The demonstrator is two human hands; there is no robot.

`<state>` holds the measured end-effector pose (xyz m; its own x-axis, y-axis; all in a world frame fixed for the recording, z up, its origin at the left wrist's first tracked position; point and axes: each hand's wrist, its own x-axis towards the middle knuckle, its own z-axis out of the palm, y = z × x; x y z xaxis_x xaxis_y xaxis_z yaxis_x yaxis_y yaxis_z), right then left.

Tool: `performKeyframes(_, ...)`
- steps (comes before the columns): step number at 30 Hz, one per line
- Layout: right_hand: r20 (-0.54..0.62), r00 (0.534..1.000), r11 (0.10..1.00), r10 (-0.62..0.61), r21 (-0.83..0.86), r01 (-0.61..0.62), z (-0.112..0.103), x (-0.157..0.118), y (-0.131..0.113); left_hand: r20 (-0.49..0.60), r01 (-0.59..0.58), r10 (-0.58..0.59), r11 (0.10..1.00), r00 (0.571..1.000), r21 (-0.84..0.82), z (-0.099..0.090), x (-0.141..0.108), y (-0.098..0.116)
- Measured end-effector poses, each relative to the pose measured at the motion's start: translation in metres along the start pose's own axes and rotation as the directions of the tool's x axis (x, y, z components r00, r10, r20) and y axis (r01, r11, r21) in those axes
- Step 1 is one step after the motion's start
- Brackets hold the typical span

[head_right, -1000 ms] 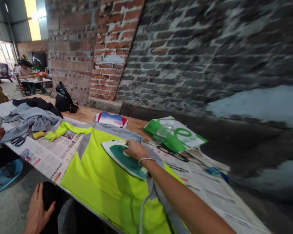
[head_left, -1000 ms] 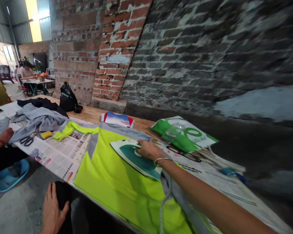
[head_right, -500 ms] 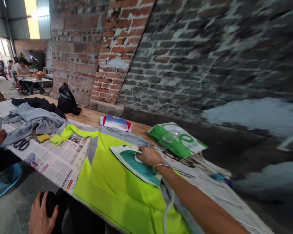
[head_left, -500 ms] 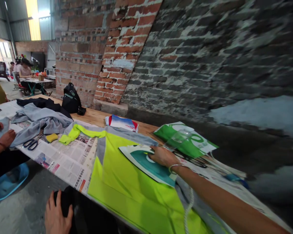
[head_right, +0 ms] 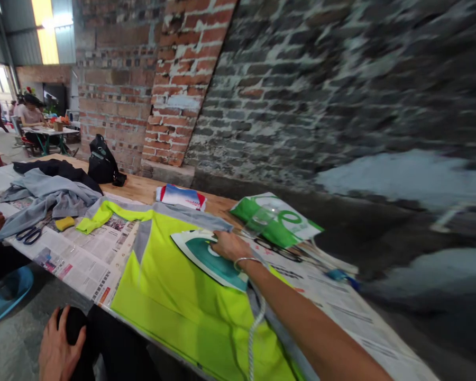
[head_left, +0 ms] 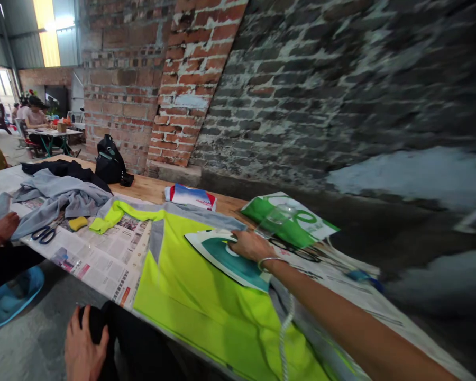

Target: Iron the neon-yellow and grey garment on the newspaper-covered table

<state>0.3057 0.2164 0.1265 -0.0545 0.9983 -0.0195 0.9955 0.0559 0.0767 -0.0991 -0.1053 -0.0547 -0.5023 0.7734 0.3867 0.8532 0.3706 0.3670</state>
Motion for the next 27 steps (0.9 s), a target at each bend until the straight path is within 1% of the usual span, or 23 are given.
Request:
performKeyframes(3,-0.006,1.000,1.000,-0.011,0.008,0.011,-0.002,-0.001,0.000,0.018,-0.005,0.005,1.000,1.000,0.025,-0.005,0.003,0.004)
performKeyframes(8,0.029,1.000,1.000,0.007,0.012,-0.008,-0.001,-0.007,0.004,0.089,0.012,-0.017,0.998,0.996,0.055,-0.029,0.010,0.009)
performKeyframes(10,0.028,0.999,1.000,0.022,0.008,-0.023,0.001,-0.008,0.007,0.109,0.038,-0.043,0.998,0.993,0.048,-0.039,0.012,0.006)
performKeyframes(13,0.005,1.000,1.000,0.025,0.014,-0.025,0.002,-0.008,0.011,0.111,0.080,-0.085,0.996,0.990,0.043,-0.048,0.016,-0.003)
performKeyframes(16,0.008,0.999,0.999,0.037,0.016,-0.037,0.000,-0.008,0.012,0.100,0.118,-0.122,0.992,0.988,0.044,-0.053,0.018,-0.017)
performKeyframes(20,-0.012,0.999,0.999,0.043,0.015,-0.042,-0.004,-0.010,0.012,0.081,0.139,-0.140,0.990,0.987,0.023,-0.056,0.018,-0.030)
performKeyframes(23,-0.014,1.000,0.999,0.022,0.036,-0.021,-0.006,-0.011,0.012,0.073,0.181,-0.183,0.983,0.980,0.038,-0.060,0.017,-0.031)
performKeyframes(27,-0.033,0.999,0.998,0.015,0.059,-0.013,-0.007,-0.010,0.012,0.109,0.241,-0.251,0.966,0.962,0.093,-0.066,0.019,-0.023)
